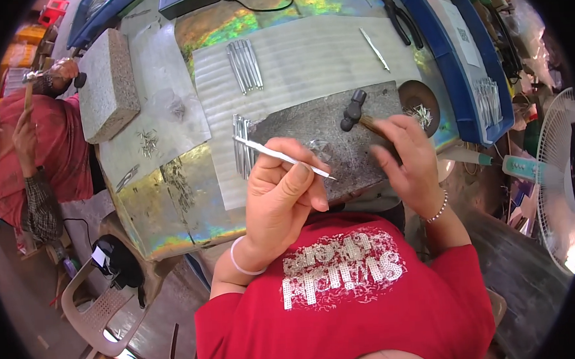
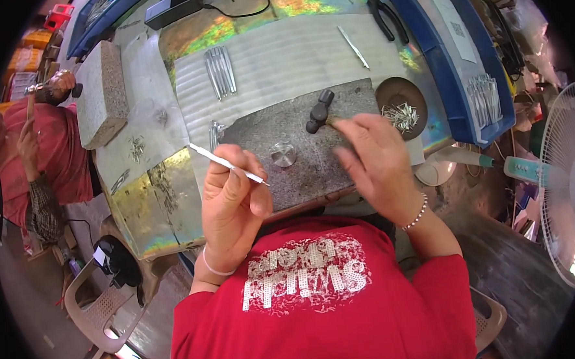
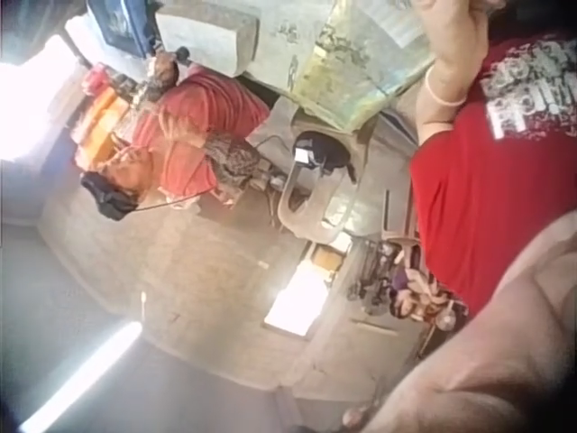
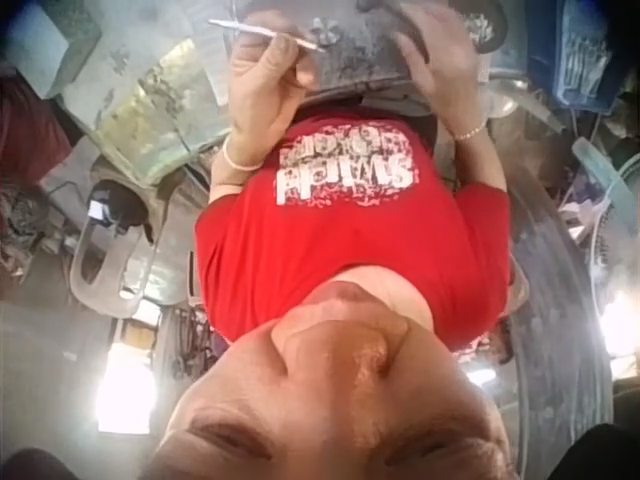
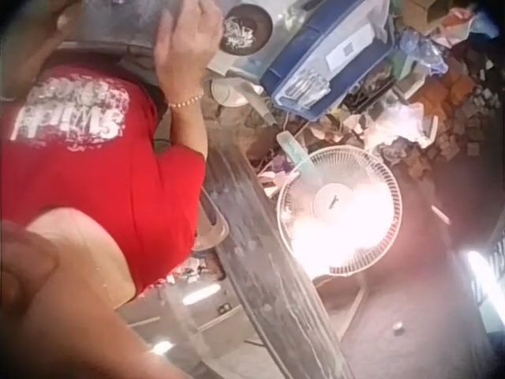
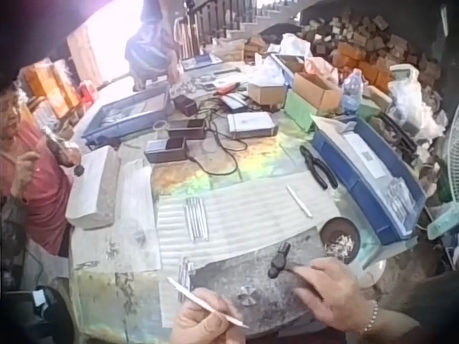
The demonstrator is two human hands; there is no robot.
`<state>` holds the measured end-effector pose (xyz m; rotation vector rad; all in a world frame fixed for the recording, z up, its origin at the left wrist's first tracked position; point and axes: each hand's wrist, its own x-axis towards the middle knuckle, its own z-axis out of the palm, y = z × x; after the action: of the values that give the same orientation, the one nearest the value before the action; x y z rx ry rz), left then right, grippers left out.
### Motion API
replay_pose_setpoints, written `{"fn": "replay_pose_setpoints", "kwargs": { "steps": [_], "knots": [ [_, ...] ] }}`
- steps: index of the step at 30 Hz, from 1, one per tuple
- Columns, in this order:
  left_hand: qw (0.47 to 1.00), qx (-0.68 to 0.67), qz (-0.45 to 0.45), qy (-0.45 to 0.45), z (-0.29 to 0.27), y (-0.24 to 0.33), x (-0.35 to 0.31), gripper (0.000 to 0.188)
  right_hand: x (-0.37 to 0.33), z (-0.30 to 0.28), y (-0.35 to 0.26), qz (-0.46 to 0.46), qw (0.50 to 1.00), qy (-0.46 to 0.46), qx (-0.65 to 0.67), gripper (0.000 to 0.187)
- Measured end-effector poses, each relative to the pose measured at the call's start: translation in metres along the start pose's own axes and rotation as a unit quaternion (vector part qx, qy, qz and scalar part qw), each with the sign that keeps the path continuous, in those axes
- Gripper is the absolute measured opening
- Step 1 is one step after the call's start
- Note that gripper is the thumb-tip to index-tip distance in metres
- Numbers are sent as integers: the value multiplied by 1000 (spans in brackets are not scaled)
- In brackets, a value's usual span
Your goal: The recorder is using a hammer and a metal punch tool to shape small metal components on a stone block within a workshop setting.
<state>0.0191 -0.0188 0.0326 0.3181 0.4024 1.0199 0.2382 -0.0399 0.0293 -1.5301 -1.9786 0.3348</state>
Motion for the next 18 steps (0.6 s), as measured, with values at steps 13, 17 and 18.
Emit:
{"fn": "replay_pose_setpoints", "kwargs": {
  "steps": [13,17,18],
  "knots": [
    [1000,-1,-10,20,-4,-29,3,13,6,43,-33,136,747,19,650,15],
    [997,72,14,22,-23,-22,-5,14,9,37,-23,226,713,27,663,10],
    [989,143,20,15,-29,-19,-6,11,11,35,-22,218,729,12,648,9]
  ]
}}
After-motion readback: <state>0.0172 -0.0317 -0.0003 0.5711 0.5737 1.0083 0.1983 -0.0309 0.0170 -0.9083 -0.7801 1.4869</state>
